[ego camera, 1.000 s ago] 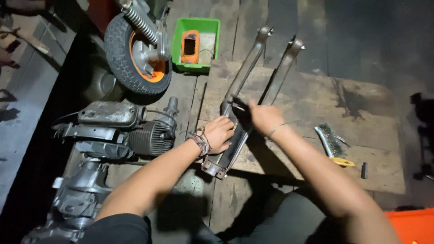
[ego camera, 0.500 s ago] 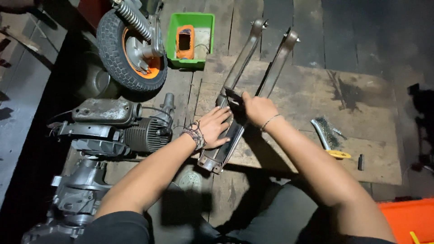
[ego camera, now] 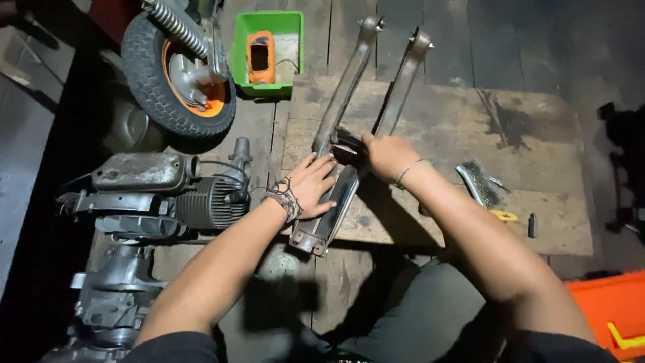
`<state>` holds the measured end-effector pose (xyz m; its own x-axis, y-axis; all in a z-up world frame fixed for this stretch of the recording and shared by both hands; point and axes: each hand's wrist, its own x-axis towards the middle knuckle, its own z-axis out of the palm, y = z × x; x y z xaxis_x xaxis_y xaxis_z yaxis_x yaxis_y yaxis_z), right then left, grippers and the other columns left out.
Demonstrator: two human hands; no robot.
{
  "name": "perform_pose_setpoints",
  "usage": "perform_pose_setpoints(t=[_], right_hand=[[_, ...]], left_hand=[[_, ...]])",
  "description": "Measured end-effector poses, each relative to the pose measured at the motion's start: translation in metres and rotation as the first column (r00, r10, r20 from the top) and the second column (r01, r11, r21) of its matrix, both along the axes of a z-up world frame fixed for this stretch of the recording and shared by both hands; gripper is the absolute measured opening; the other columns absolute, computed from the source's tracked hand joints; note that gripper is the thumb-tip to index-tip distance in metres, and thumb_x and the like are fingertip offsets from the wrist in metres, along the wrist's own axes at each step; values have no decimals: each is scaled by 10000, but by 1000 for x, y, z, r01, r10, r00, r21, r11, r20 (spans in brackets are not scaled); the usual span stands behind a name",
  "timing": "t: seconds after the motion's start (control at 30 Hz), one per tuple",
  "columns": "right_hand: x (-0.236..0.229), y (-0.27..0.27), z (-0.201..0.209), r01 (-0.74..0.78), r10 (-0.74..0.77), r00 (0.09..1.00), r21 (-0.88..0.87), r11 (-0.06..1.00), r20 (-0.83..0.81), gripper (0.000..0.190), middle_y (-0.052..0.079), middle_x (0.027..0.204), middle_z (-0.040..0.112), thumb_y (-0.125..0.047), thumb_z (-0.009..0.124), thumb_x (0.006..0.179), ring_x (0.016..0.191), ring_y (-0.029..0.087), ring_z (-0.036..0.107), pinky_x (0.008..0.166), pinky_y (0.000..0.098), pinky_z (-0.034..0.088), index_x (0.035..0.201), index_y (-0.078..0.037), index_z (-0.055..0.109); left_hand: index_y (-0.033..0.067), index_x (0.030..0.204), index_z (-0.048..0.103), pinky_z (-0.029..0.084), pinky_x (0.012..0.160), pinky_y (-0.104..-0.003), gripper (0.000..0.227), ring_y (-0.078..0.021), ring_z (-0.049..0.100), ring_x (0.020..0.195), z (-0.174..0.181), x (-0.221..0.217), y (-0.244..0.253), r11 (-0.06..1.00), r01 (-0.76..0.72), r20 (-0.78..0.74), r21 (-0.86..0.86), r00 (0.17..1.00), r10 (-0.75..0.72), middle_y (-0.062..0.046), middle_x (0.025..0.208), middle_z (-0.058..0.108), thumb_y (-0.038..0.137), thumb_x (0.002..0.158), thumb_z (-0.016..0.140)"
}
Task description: The person cleans two long metal parts on a wooden workbench using a wire brush. They scrub the surfaces of the parts, then briefly open an orange toolbox before resuming the cleaning process.
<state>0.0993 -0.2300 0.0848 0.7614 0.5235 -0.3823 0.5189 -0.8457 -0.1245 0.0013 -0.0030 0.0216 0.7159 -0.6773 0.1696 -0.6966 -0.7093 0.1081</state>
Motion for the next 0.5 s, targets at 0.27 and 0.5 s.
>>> perform_pose_setpoints(t=[0.27,0.5], right_hand=[[15,13,-27,-26,17,963,30,999,269,339,222,868,750,-148,393,1011,851,419,766,717,542,618,1264,-73,606],[16,-16,10,126,-149,970,128,984,191,283,264,943,740,-277,563,988,943,498,736,752,594,598,1209,-107,612]], left_hand=[[88,1023,648,298,1151,-564,522,-343,439,1421,-7,3,0,1000,-8,5,-5,1000,8,-172,1338,576,553,792,700],[49,1055,632,290,1170,-547,509,-357,443,1410,-4,2,3,998,-54,42,-35,998,56,-204,1380,547,479,799,728]])
